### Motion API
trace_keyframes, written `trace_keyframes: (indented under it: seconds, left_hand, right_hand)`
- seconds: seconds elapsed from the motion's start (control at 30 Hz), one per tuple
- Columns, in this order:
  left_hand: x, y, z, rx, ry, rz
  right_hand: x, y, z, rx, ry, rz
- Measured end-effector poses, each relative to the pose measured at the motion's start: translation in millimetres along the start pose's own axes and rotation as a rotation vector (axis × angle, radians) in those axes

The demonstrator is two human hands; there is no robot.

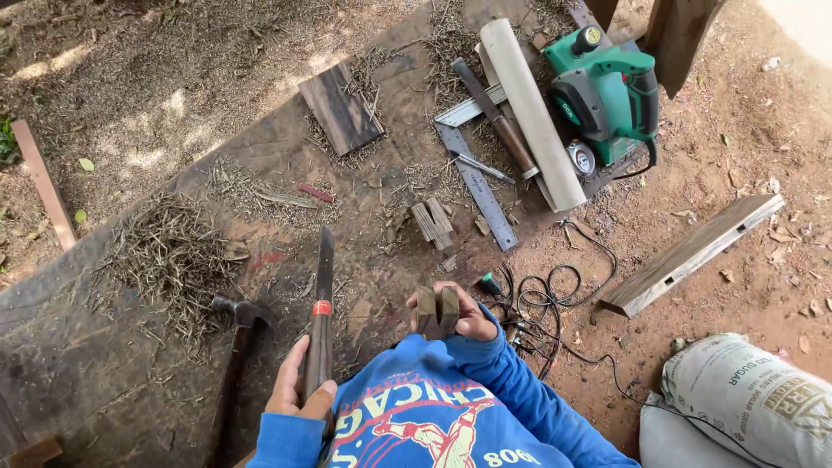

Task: The person uses a chisel and a hammer to carve notches into small wooden blocks on a workbench. They repeatedly position the chisel, strike it with the hammer, and inspect the carved wood.

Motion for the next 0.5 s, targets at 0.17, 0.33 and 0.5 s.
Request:
trace_keyframes:
  seconds: [0.17, 0.33, 0.5]
  left_hand:
    - [-2, 7, 4, 0.006, 0.083, 0.118]
    - [-2, 6, 7, -0.011, 0.013, 0.126]
    - [-10, 7, 7, 0.052, 0.229, 0.112]
  right_hand:
    - [4, 8, 3, 0.04, 0.03, -0.077]
    - [7, 17, 4, 0.154, 0.051, 0.072]
    - [6, 24, 7, 0.19, 0.033, 0.2]
Point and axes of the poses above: each hand's wrist, its own z-axis away from the middle knuckle, its own y-axis out of the palm, x = y × z, the point moved 5 cm from there along -z, towards the middle knuckle, and after that the axes turned 6 degrees about z, right-handed, at the moved point
